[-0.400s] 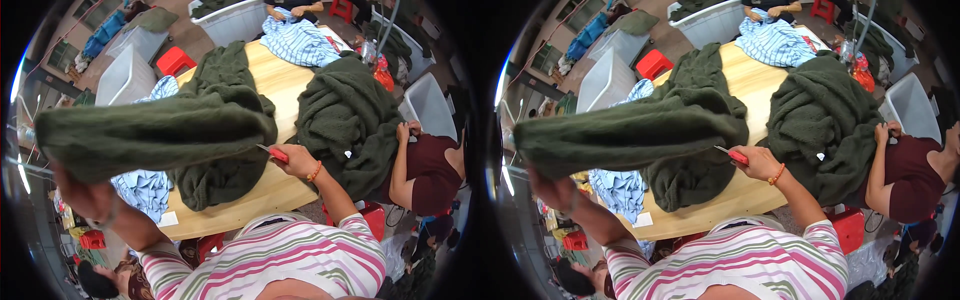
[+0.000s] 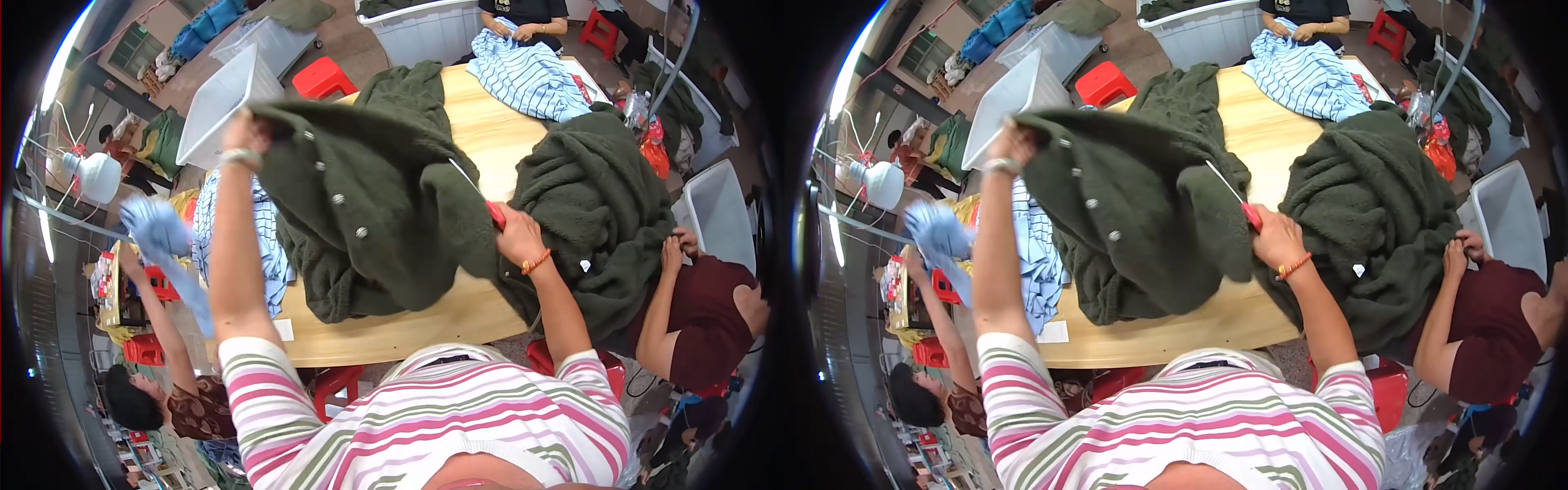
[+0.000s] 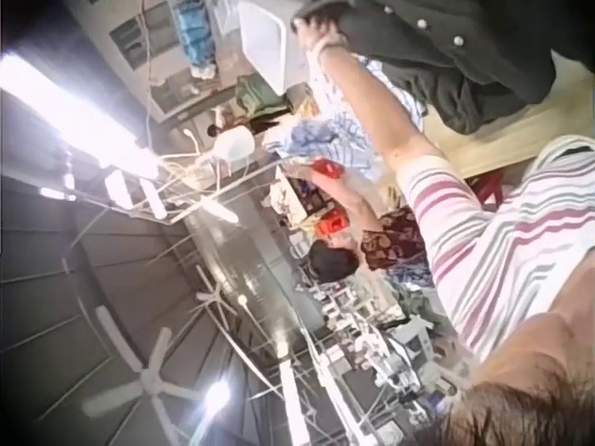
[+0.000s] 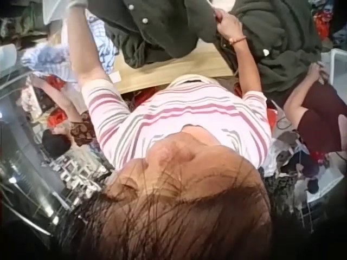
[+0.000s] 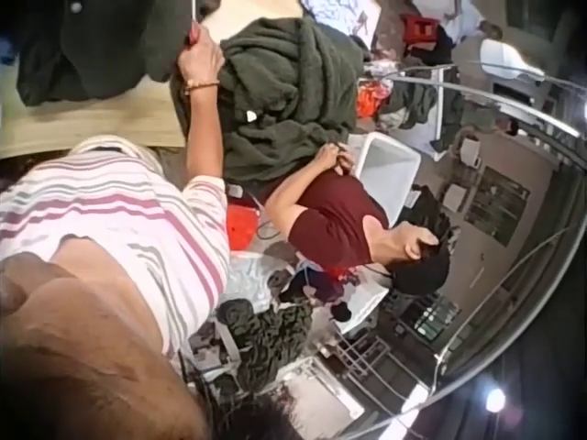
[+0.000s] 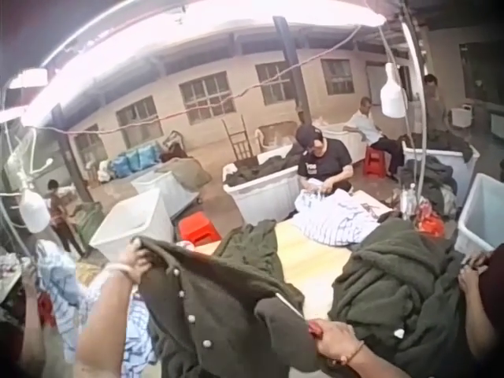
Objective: Trimming loose threads from green garments using a pair of scissors.
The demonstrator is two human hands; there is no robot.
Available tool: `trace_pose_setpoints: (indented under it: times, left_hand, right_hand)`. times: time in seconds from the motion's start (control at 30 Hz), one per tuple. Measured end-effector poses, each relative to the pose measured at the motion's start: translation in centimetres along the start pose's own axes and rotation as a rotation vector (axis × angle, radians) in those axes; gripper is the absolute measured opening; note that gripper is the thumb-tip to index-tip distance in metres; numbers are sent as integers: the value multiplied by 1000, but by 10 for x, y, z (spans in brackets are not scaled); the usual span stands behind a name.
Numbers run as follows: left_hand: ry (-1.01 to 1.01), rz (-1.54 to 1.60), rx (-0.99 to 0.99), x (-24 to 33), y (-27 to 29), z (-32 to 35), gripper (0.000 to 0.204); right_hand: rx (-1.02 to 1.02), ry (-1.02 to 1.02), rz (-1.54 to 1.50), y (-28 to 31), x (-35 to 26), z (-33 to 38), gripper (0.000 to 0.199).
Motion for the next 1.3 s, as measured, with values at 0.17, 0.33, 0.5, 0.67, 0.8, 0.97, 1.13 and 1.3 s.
trace_pose_setpoints:
  times: [0.17,0.33,0.5,0.67,0.8,0.97,1.13,1.3]
  left_hand:
    - [302,-5,-109,-220,-52,71,34]
    - [363,37,-194,-263,-92,131,47]
    - [-1,-409,96,-245,-101,110,72]
    - [153,-160,-61,-289,-108,86,16]
    - [209,88,-149,-303,-104,93,14]
    - [292,208,-190,-291,-99,107,15]
    - [166,-245,-136,-248,-88,93,25]
    - [-316,-992,198,-181,-99,68,37]
  right_hand:
    - [-54,-166,40,-21,49,32,28]
    - [-241,-152,2,-45,39,49,33]
    - [-285,-1,-73,-69,1,41,28]
    - [-402,-68,49,-95,-21,18,26]
    - [-446,-28,95,-109,-40,3,26]
    - [-471,-13,43,-122,-42,-1,25]
    - [-314,86,-116,-113,-43,-5,26]
    - [-279,58,-128,-111,-53,-21,24]
Point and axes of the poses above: each hand's wrist, its own z-axis away from the middle knuckle, its own y-axis out of the back of the hand, x = y × z, the point moved 10 cm from there along -z, towards the middle knuckle, and after that the axes turned 5 degrees about -z, right-handed, at the moved point
